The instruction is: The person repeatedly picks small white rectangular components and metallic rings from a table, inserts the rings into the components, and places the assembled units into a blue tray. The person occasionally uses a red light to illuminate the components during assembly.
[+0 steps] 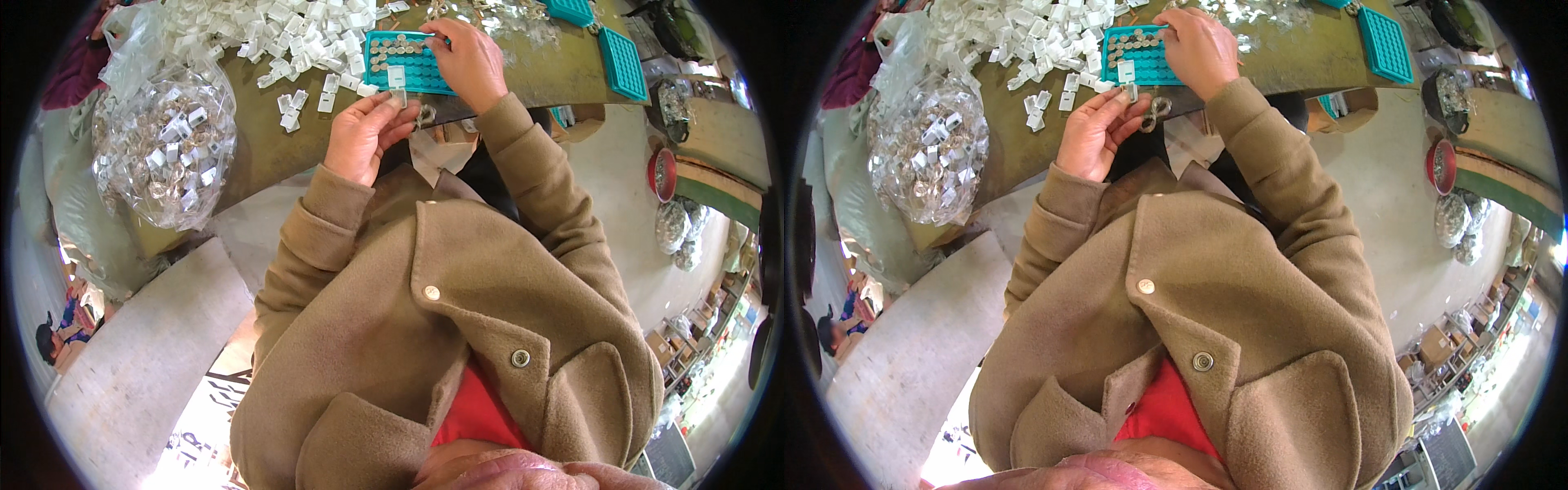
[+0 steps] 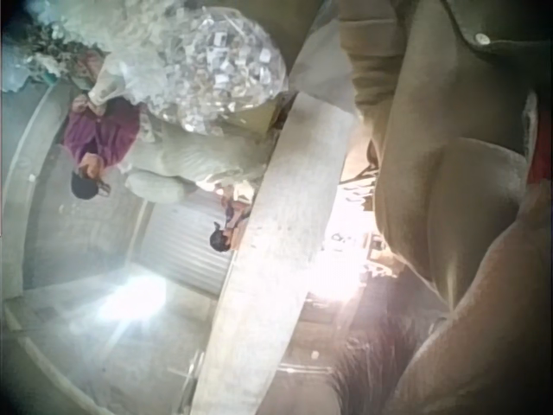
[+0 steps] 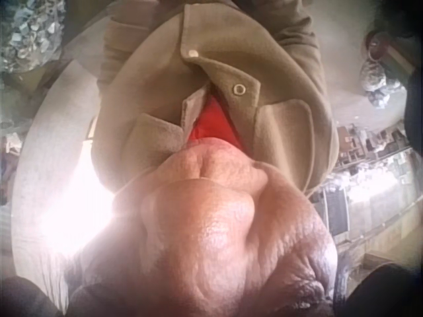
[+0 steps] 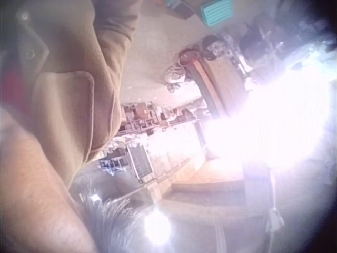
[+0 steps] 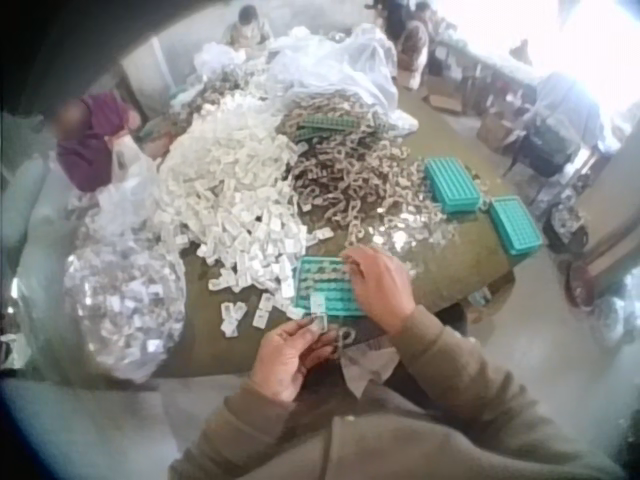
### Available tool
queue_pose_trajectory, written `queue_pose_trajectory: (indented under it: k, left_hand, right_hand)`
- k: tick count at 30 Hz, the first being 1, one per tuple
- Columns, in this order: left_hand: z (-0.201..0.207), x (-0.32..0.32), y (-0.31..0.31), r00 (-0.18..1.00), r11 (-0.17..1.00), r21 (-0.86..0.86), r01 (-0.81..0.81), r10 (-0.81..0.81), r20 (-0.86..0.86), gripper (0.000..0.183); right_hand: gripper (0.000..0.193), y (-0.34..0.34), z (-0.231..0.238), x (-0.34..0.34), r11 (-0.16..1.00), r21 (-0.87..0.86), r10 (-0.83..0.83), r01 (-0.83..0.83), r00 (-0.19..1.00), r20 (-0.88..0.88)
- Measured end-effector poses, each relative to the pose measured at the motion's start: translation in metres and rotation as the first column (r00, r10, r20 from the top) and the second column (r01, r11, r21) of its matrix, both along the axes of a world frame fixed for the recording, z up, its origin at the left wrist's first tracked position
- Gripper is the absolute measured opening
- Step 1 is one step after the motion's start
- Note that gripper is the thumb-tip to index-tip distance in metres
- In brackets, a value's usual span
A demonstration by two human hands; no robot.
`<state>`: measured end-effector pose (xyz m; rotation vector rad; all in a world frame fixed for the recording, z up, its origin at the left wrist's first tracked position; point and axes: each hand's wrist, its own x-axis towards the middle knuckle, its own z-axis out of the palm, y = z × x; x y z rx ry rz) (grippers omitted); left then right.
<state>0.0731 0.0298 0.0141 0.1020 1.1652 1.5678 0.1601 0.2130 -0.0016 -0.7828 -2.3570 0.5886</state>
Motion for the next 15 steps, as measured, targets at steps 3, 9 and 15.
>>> queue_pose_trajectory:
  k: [3, 9, 15]
  left_hand:
    - [0.001, -0.005, 0.003, 0.998, 0.998, 0.06, -0.01, 0.006, 0.067, 0.024]
    - [0.001, -0.008, 0.009, 0.998, 0.998, 0.046, -0.046, 0.044, 0.043, 0.025]
    - [0.006, -0.005, 0.014, 0.999, 0.999, 0.027, -0.046, 0.045, 0.018, 0.028]
  right_hand:
    - [0.02, 0.003, -0.005, -0.004, 0.999, 0.011, 0.03, -0.031, 0.998, 0.061]
    - [0.016, 0.007, -0.007, -0.001, 0.994, 0.034, 0.101, -0.103, 0.992, 0.07]
    - [0.013, -0.011, 0.021, 0.015, 0.951, -0.191, 0.221, -0.245, 0.965, -0.14]
